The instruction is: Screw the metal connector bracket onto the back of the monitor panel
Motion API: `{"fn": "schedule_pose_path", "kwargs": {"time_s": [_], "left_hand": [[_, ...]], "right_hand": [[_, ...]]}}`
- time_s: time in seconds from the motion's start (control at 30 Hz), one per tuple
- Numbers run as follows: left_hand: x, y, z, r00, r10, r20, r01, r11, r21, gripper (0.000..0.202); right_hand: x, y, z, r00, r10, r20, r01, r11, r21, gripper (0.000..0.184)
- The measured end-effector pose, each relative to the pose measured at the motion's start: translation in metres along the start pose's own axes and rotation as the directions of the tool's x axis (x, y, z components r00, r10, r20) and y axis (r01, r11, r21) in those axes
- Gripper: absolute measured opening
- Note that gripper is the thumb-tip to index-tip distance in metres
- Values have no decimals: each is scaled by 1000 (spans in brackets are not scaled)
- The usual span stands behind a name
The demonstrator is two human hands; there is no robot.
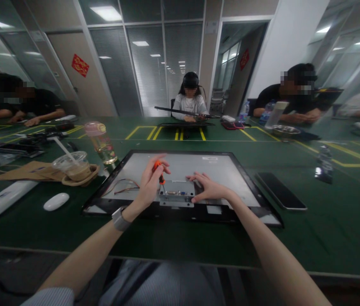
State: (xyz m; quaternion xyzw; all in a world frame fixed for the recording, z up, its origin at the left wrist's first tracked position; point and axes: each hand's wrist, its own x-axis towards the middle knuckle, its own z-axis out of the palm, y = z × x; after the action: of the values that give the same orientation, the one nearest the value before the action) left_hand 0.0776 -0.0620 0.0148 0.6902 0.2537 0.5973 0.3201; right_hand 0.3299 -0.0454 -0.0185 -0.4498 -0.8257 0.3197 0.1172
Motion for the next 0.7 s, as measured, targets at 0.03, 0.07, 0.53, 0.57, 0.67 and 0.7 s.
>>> {"fn": "schedule_pose_path", "kwargs": {"time_s": [0.03, 0.07, 0.53, 0.57, 0.67, 0.7], "left_hand": [[0, -1, -1, 1000, 2, 20, -2, 1000, -16, 35], [1, -2, -3, 999, 12, 36, -12, 1000, -14, 38], [4, -1, -14, 920, 345, 188, -393, 806, 443, 24], [3, 1, -13, 937, 302, 173, -347, 852, 392, 27], [5, 3, -11, 963, 231, 138, -263, 916, 303, 27], [6, 3, -11, 961, 245, 127, -273, 909, 316, 25]], "right_hand": [[0, 0, 0, 1000, 6, 1, -6, 1000, -2, 80], [0, -1, 0, 1000, 12, 2, -12, 1000, -3, 81], [0, 3, 1, 1000, -11, -16, 11, 1000, 8, 81], [0, 3, 1, 1000, -13, -16, 13, 1000, 8, 81], [1, 4, 1, 1000, -7, -12, 7, 1000, 8, 81], [1, 4, 1, 1000, -5, -12, 5, 1000, 6, 81]]}}
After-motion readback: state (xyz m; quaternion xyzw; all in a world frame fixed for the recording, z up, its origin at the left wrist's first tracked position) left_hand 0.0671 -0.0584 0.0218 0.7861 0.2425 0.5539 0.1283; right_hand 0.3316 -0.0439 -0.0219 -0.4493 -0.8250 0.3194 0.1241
